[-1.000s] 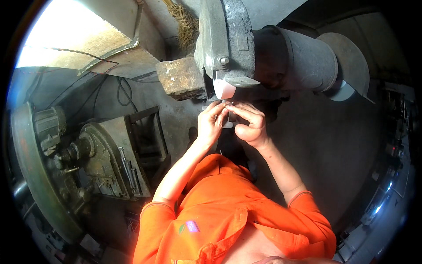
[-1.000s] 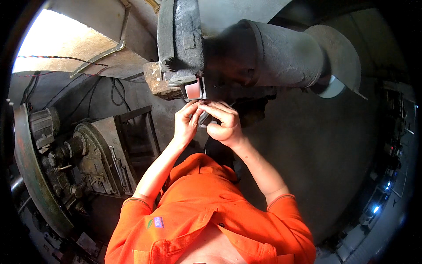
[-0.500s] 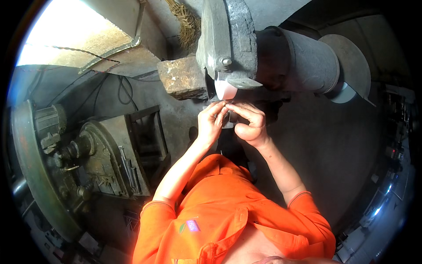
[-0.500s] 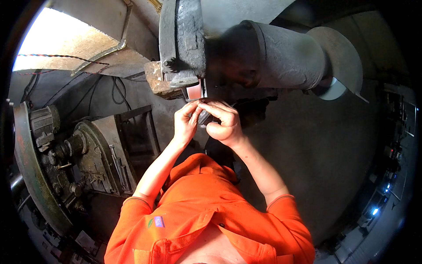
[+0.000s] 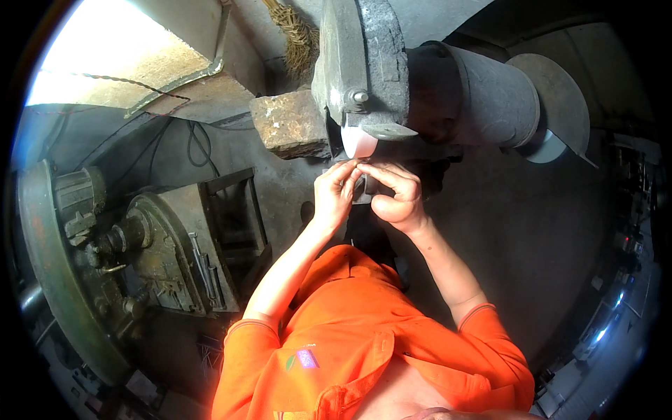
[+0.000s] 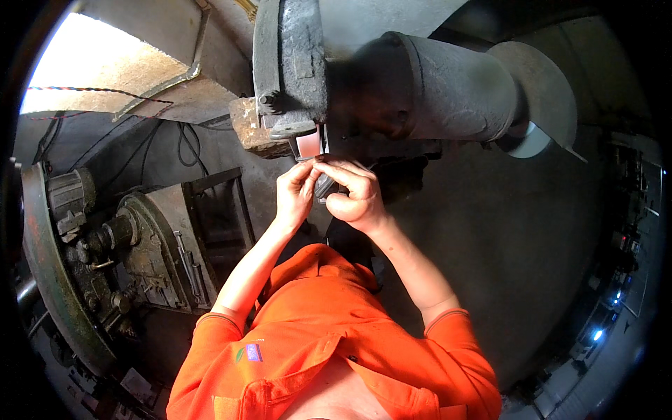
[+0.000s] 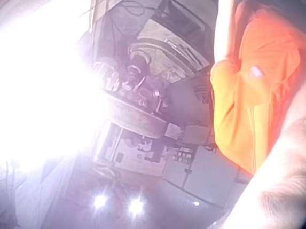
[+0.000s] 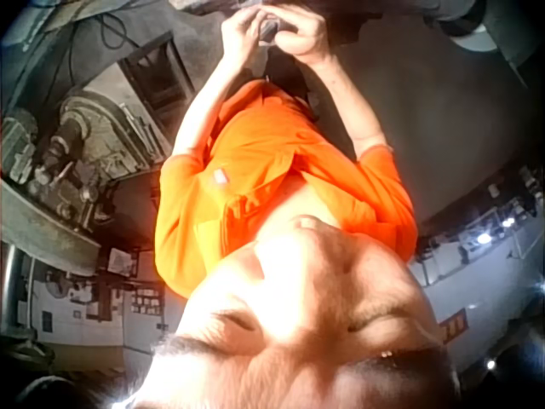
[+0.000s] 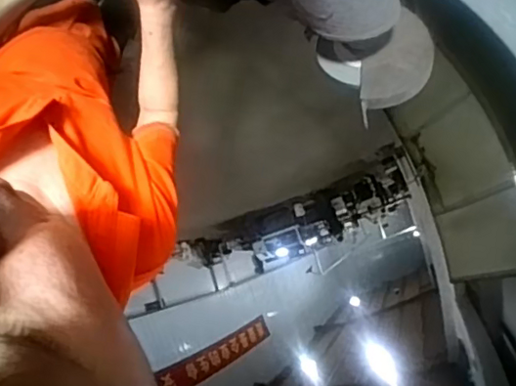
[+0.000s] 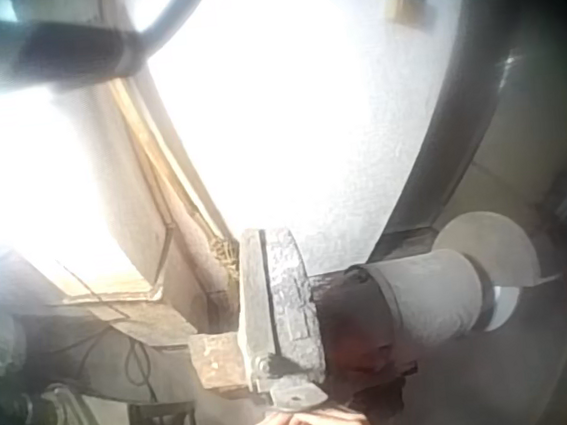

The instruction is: The person picks up a metal rod, sharpens it on a bench grinder, then moves to a milling machine to secure and machine the rod. The person handles the rod and tools directly, performing grinding and machining operations in a workshop.

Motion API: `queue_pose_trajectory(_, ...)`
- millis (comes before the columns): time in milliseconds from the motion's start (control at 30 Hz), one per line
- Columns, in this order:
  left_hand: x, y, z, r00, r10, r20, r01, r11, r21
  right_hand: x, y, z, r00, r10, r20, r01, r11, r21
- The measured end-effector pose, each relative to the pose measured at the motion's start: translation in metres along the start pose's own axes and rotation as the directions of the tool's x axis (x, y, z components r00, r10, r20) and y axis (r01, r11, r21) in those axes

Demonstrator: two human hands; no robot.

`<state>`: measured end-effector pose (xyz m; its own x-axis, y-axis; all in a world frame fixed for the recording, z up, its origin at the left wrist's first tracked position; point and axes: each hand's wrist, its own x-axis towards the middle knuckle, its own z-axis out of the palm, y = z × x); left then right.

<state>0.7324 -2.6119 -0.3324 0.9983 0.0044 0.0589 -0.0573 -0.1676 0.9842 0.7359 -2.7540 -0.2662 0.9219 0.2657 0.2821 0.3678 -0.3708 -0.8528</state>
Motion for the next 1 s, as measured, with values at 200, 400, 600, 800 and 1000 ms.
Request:
queue_pose_trajectory(200,0.0003,0.0014,-0.0001,1.0,-0.007,-0.013,0.007,1.0,-0.005,-0.0005,0.0016,0.001,1.0,0.005,-0.002,-0.005,1.0,0.004)
queue_pose_trajectory(400,0.0007,0.0011,0.0001,1.0,0.005,-0.024,-0.005,1.0,0.003,-0.0005,0.0022,0.0015,1.0,0.002,-0.005,-0.002,1.0,-0.004)
queue_pose_trajectory(600,0.001,-0.0026,0.0003,1.0,0.016,-0.024,-0.016,1.0,0.002,-0.0016,0.0043,0.0024,1.0,-0.007,-0.011,0.007,1.0,-0.002)
queue_pose_trajectory(800,0.0009,-0.0005,-0.0019,1.0,-0.005,0.011,0.005,1.0,0.014,-0.0002,0.0022,0.0022,1.0,-0.001,-0.017,0.0,1.0,-0.018)
queue_pose_trajectory(1000,0.0012,0.0003,-0.0029,0.999,-0.017,0.028,0.016,0.999,0.029,0.0003,0.0009,0.0024,1.0,0.006,-0.017,-0.007,1.0,-0.013)
